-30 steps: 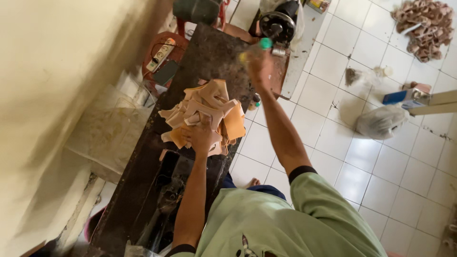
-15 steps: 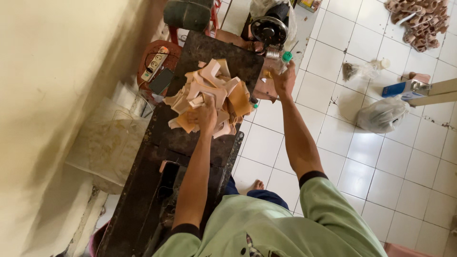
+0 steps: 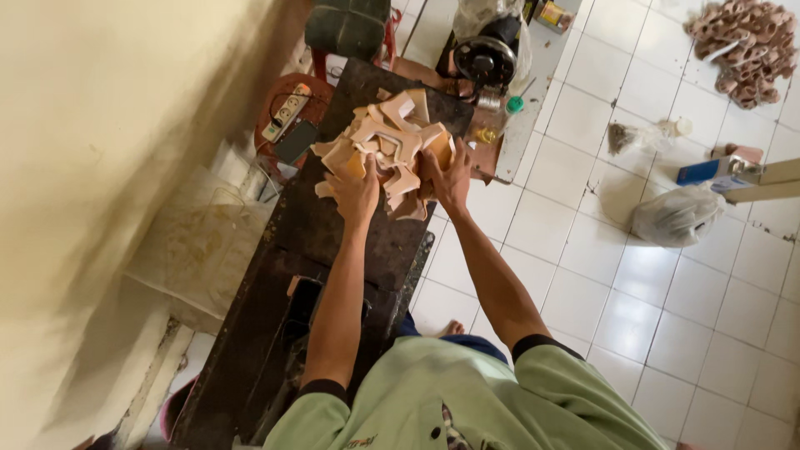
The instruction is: The person sits on the floor and gathers scattered foam pieces, separating them into different piles by shape and size. They then carry the sorted piles to a nearby workbench and place them down.
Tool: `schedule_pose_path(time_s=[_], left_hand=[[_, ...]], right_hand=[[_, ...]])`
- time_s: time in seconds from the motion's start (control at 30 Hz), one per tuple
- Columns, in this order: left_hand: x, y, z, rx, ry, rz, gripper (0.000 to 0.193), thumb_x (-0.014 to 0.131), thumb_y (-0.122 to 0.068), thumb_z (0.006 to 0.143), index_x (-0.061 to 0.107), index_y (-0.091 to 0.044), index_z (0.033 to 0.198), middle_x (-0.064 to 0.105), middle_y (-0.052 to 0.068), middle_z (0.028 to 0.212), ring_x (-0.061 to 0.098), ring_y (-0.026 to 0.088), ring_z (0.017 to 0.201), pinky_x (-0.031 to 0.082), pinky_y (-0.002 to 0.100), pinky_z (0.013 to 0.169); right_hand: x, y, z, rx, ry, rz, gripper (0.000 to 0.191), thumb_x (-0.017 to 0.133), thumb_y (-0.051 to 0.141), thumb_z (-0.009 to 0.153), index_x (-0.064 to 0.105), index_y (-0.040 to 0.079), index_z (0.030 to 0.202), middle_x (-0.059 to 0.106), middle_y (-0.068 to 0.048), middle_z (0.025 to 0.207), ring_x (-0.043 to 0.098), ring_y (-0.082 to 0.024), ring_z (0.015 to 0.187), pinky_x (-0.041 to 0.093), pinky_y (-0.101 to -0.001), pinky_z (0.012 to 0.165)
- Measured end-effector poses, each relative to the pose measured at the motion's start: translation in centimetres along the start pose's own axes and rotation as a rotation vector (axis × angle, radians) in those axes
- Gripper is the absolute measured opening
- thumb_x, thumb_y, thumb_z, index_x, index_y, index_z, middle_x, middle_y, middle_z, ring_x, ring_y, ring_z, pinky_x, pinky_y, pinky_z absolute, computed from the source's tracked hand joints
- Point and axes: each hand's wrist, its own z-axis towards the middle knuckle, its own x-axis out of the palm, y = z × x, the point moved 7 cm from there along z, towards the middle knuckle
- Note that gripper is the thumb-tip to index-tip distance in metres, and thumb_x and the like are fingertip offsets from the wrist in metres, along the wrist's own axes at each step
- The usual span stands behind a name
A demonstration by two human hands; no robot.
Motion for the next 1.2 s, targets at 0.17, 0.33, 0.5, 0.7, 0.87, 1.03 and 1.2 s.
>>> schedule_pose_path(time_s=[0.17, 0.33, 0.5, 0.7, 0.87, 1.03, 1.2], left_hand=[[1.0, -0.4, 0.6, 0.250, -0.007, 0.162, 0.101, 0.050, -0.071, 0.093, 0.018, -0.004, 0.161, 0.012, 0.035, 0.164, 0.018, 0.053, 0.151, 0.027, 0.067, 0.114], [2.8, -1.7, 1.1, 0.559, -0.037, 0.196, 0.088, 0.054, -0.065, 0.102, 0.029, -0.007, 0.163, 0.024, 0.039, 0.164, 0.023, 0.057, 0.153, 0.024, 0.064, 0.126], [1.9, -1.7, 1.5, 0.444, 0.013, 0.122, 0.106, 0.061, -0.070, 0.095, 0.023, 0.009, 0.155, 0.022, 0.041, 0.159, 0.026, 0.053, 0.148, 0.030, 0.057, 0.122], [-0.1, -2.0, 1.4, 0.417, -0.233, 0.245, 0.108, 0.061, -0.070, 0.094, 0.025, 0.013, 0.153, 0.027, 0.036, 0.155, 0.032, 0.051, 0.142, 0.033, 0.059, 0.112], [3.3, -0.4, 2.1, 0.379, 0.343, -0.043, 0.078, 0.051, -0.065, 0.097, 0.057, -0.001, 0.141, 0.066, 0.022, 0.132, 0.067, 0.034, 0.122, 0.052, 0.050, 0.107], [1.0, 0.9, 1.2, 0.477, 0.023, -0.410, 0.072, 0.063, -0.048, 0.099, 0.041, 0.003, 0.145, 0.051, 0.022, 0.141, 0.059, 0.035, 0.127, 0.054, 0.051, 0.103], [3.5, 2.3, -8.0, 0.974, -0.308, -0.029, 0.052, 0.060, -0.024, 0.112, 0.040, 0.003, 0.151, 0.034, 0.027, 0.159, 0.033, 0.045, 0.151, 0.039, 0.055, 0.119]], right_hand=[[1.6, 0.2, -2.1, 0.195, 0.100, 0.076, 0.103, 0.061, 0.068, 0.084, 0.022, 0.011, 0.160, 0.031, -0.030, 0.154, 0.056, -0.044, 0.127, 0.058, -0.0490, 0.095], [1.4, 1.7, -2.1, -0.009, 0.131, 0.034, 0.105, 0.064, 0.068, 0.088, 0.019, 0.008, 0.162, 0.037, -0.033, 0.152, 0.053, -0.047, 0.132, 0.055, -0.0500, 0.098], [0.1, 0.6, -1.7, -0.009, 0.068, 0.070, 0.106, 0.067, 0.068, 0.092, 0.022, 0.000, 0.160, 0.037, -0.035, 0.152, 0.051, -0.049, 0.135, 0.054, -0.0523, 0.103], [0.8, -0.3, -2.5, 0.106, 0.125, 0.032, 0.103, 0.063, 0.066, 0.087, 0.024, 0.001, 0.156, 0.028, -0.031, 0.157, 0.048, -0.048, 0.134, 0.051, -0.0541, 0.101], [0.1, 0.0, -2.9, -0.120, 0.096, 0.051, 0.089, 0.062, 0.061, 0.098, 0.038, -0.003, 0.154, 0.034, -0.033, 0.157, 0.044, -0.048, 0.142, 0.047, -0.0503, 0.111], [-1.5, -5.1, -4.9, -0.036, 0.034, 0.143, 0.079, 0.064, 0.055, 0.100, 0.042, -0.002, 0.150, 0.052, -0.030, 0.148, 0.054, -0.042, 0.137, 0.048, -0.0478, 0.111], [-4.1, -12.7, -10.8, 0.135, 0.032, 0.094, 0.081, 0.066, 0.053, 0.094, 0.041, 0.000, 0.150, 0.062, -0.029, 0.135, 0.063, -0.041, 0.123, 0.051, -0.0470, 0.102]])
